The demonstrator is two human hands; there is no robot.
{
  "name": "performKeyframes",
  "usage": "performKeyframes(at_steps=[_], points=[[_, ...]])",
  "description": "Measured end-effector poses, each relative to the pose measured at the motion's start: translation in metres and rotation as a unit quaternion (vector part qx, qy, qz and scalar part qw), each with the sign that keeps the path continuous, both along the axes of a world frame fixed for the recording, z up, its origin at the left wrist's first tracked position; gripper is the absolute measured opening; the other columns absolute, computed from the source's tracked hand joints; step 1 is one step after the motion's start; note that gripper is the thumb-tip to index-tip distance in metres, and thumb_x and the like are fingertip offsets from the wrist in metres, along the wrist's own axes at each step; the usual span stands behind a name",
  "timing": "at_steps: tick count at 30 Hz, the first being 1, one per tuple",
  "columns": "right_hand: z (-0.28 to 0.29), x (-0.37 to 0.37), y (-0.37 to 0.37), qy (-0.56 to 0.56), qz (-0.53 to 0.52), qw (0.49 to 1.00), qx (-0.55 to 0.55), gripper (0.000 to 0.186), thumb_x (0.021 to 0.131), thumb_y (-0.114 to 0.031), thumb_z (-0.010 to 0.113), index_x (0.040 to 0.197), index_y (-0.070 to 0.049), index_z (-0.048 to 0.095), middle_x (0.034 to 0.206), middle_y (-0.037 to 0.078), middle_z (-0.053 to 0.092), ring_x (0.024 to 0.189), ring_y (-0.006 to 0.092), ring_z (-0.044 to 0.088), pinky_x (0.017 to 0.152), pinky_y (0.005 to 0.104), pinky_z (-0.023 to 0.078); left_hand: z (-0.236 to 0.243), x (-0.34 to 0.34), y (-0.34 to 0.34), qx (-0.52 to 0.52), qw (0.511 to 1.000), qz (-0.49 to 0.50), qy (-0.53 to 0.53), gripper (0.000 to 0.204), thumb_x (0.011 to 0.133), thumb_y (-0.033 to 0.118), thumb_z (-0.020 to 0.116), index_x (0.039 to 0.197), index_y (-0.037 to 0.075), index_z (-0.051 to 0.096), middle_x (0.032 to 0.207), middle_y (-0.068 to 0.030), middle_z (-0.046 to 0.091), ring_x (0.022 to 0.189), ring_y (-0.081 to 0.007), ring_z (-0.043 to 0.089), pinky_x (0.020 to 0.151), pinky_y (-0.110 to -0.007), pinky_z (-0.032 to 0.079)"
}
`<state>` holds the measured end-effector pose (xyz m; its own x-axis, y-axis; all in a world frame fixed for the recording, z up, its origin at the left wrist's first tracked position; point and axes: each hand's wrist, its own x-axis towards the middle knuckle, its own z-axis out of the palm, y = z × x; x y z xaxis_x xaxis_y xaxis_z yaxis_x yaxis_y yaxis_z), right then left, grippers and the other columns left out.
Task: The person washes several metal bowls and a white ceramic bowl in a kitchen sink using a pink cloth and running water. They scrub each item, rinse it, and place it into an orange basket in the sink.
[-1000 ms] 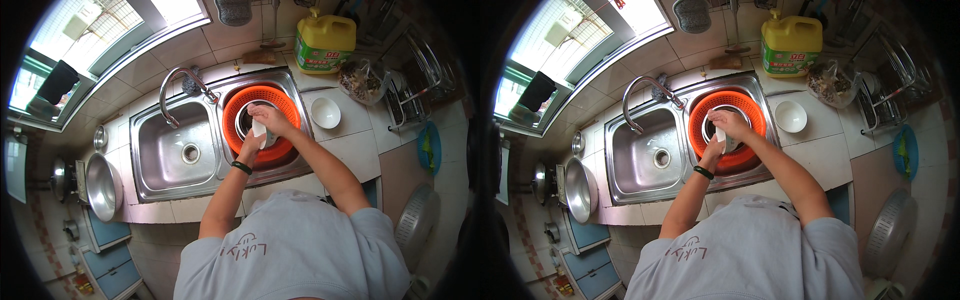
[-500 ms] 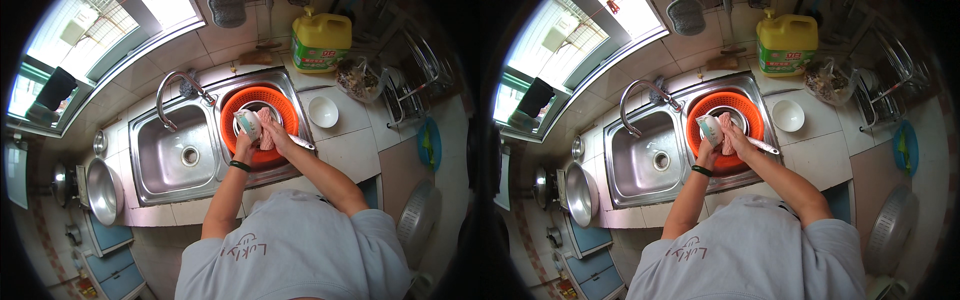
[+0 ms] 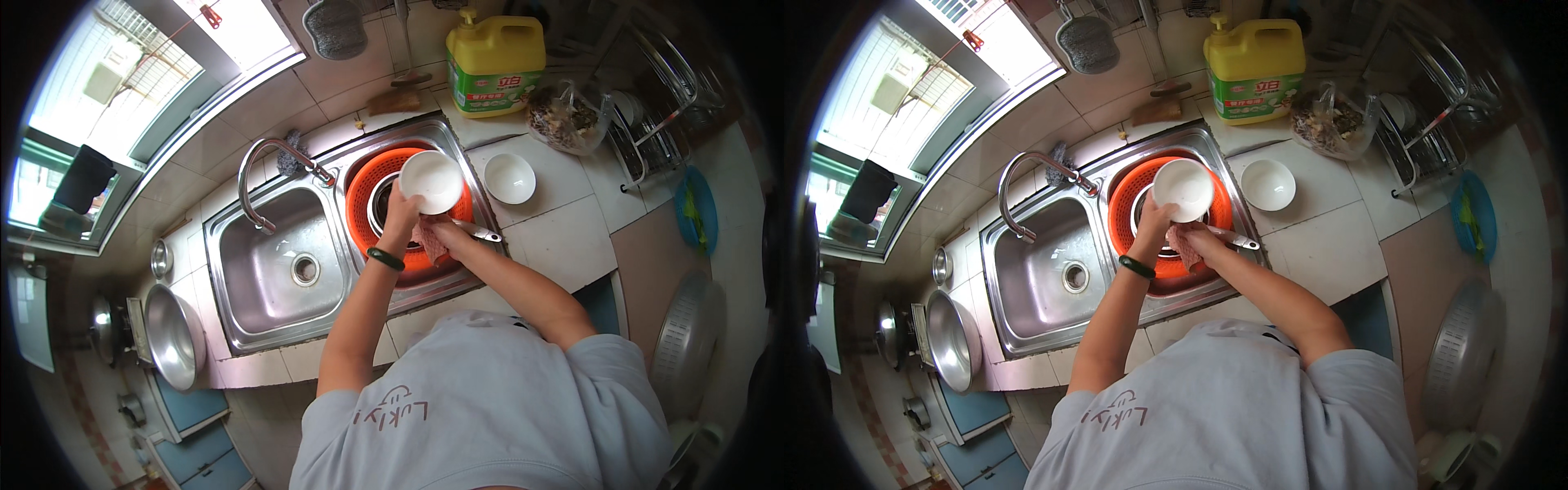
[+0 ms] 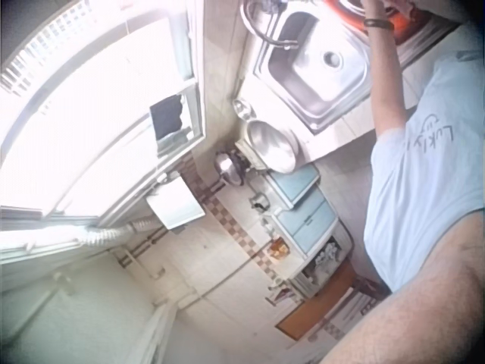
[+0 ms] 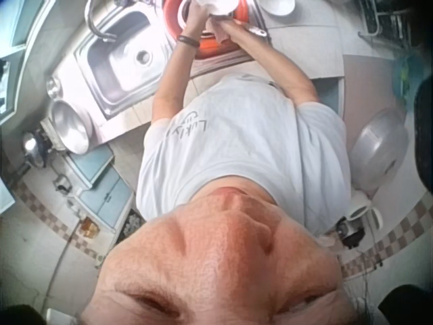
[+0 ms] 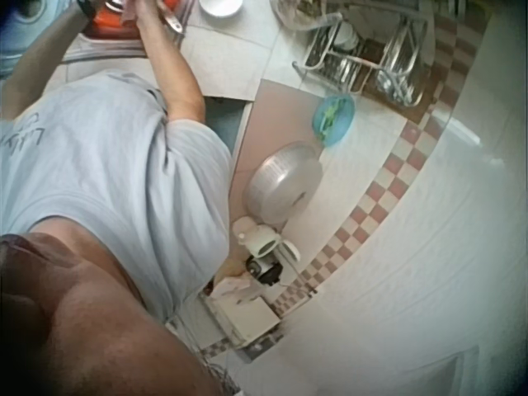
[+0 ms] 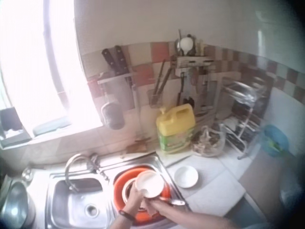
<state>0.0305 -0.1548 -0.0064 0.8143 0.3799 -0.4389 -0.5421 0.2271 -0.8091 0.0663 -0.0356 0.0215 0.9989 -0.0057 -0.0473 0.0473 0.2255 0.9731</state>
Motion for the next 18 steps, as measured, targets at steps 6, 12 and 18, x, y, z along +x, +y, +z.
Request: performKeyframes(at_steps=[6,12,18], points=[[-0.004,0.0,-0.009,-0.052,0.002,0.995,-0.084,0.024,0.096,-0.026,0.047,0.099,-0.004,0.054,0.073,0.005,0.06,0.063,0.0139,0.061,0.055,0.0298,0.048,0.013,0.046,-0.07,0.213,0.976,-0.049,0.011,0.037,0.081,0.008,0.053,0.116,-0.005,0.049,0.094,-0.0251,0.064,0.086,-0.0376,0.065,0.079,-0.04,0.05],[-0.007,-0.004,-0.019,-0.043,0.015,0.995,-0.09,0.025,0.096,-0.027,0.045,0.098,-0.004,0.054,0.069,0.006,0.059,0.057,0.0152,0.059,0.05,0.0301,0.047,0.035,0.071,-0.124,0.343,0.934,-0.098,0.005,0.029,0.077,0.007,0.052,0.105,-0.004,0.053,0.093,-0.0278,0.064,0.09,-0.041,0.063,0.082,-0.045,0.049],[0.0,-0.002,-0.03,-0.014,0.008,0.997,-0.075,0.026,0.097,-0.028,0.043,0.096,-0.004,0.054,0.065,0.006,0.058,0.052,0.0166,0.058,0.045,0.0303,0.045,0.036,0.066,-0.131,0.427,0.898,-0.09,-0.052,0.032,0.082,0.022,0.061,0.101,-0.003,0.055,0.091,-0.0249,0.065,0.088,-0.0407,0.063,0.079,-0.045,0.049]])
